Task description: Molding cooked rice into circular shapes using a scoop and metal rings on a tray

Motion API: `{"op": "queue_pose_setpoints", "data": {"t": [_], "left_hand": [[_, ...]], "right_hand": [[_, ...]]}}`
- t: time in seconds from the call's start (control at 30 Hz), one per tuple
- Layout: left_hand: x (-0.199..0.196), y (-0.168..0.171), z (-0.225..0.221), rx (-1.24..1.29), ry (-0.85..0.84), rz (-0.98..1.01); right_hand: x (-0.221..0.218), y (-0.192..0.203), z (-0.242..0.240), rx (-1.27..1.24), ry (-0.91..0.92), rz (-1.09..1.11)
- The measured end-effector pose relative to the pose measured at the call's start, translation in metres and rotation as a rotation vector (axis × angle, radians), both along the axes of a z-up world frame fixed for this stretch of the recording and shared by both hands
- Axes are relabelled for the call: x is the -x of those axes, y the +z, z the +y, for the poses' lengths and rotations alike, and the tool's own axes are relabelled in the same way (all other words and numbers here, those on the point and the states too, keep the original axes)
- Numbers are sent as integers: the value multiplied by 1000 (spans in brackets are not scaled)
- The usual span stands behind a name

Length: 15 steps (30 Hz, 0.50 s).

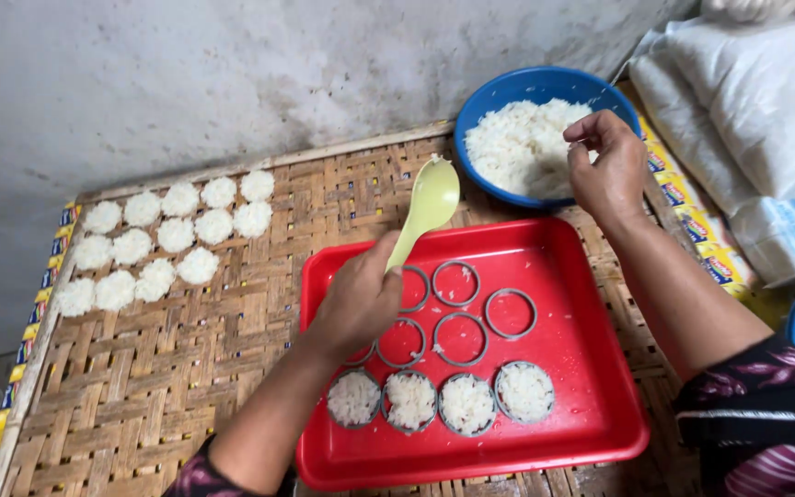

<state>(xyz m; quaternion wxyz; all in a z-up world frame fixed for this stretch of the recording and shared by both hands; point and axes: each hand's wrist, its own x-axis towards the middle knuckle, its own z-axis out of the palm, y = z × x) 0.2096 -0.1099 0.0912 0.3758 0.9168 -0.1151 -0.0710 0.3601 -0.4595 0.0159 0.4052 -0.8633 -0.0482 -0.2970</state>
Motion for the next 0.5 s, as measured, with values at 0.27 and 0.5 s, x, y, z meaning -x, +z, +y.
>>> {"op": "queue_pose_setpoints", "data": {"t": [0.27, 0.5], "left_hand": [[-153, -42, -113, -224, -39, 52], [-173, -36, -165, -409, -18, -63]], "right_hand": [[-62, -24, -54, 234, -181, 83], [-85, -49, -57, 466, -181, 345]]}}
